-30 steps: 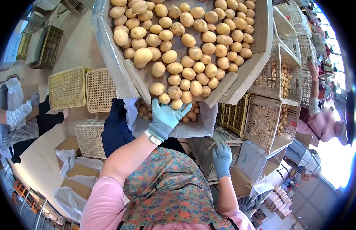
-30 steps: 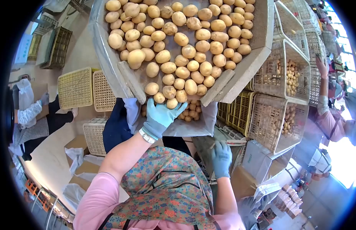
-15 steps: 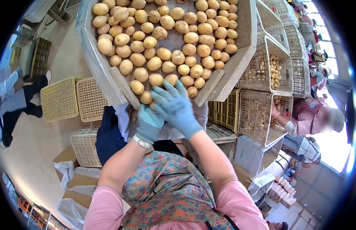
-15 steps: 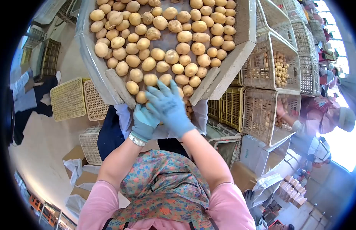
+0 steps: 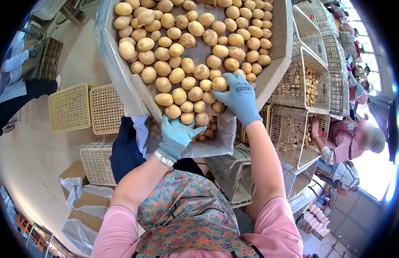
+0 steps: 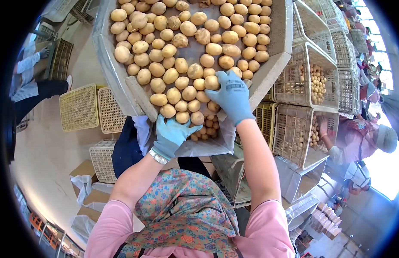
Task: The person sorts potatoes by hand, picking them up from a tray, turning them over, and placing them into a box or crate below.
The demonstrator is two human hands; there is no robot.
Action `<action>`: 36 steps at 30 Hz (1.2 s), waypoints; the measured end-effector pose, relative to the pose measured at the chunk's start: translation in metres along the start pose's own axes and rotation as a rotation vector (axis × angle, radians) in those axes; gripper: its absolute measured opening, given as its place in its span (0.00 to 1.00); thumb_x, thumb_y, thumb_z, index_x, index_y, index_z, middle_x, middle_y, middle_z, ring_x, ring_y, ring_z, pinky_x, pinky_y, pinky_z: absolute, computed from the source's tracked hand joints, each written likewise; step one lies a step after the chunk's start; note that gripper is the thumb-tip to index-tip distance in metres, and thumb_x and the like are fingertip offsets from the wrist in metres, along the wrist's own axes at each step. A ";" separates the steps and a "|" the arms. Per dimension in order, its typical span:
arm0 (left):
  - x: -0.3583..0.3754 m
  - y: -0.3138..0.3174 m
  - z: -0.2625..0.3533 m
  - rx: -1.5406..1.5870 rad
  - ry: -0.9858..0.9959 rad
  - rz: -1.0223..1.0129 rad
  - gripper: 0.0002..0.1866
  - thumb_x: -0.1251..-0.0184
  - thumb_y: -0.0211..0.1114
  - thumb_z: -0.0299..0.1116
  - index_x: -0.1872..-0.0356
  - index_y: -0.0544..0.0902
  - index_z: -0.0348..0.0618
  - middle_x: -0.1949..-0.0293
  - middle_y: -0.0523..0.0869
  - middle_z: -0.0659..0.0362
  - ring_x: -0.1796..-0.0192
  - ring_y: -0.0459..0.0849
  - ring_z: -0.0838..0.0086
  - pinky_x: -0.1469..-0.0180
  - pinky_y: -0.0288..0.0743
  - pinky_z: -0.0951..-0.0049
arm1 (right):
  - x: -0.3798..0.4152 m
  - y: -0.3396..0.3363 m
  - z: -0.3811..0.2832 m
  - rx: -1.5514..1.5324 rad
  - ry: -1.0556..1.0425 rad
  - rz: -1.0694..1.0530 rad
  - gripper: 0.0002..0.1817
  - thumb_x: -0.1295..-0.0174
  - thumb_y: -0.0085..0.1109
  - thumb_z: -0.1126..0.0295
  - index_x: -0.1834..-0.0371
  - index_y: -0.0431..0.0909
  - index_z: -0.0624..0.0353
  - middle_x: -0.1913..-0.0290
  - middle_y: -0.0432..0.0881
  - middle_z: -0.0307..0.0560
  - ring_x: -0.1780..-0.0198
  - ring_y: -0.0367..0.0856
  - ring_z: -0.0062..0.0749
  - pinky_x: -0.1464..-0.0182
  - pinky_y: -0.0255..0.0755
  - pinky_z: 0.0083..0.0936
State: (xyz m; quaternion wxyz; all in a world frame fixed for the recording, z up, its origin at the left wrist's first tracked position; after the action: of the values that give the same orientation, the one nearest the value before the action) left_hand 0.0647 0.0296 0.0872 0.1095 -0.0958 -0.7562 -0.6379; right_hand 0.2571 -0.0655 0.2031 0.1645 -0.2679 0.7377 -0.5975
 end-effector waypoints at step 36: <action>-0.004 -0.010 -0.001 -0.371 0.187 0.033 0.36 0.27 0.69 0.42 0.25 0.61 0.42 0.22 0.65 0.51 0.22 0.68 0.58 0.30 0.79 0.47 | -0.056 0.025 -0.043 -1.650 0.464 0.060 0.15 0.28 0.59 0.64 0.41 0.79 0.54 0.48 0.83 0.44 0.52 0.87 0.33 0.55 0.84 0.26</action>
State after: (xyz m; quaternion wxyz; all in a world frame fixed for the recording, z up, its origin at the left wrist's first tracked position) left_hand 0.0656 0.0268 0.0771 0.1700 -0.0672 -0.6109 -0.7703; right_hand 0.2727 0.0053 0.1843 -0.2224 -0.1532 0.9581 0.0955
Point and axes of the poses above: each hand's wrist, its own x-axis away from the middle knuckle, its own y-axis out of the palm, z = x × y, the point moved 4 cm from there along -x, towards the middle knuckle
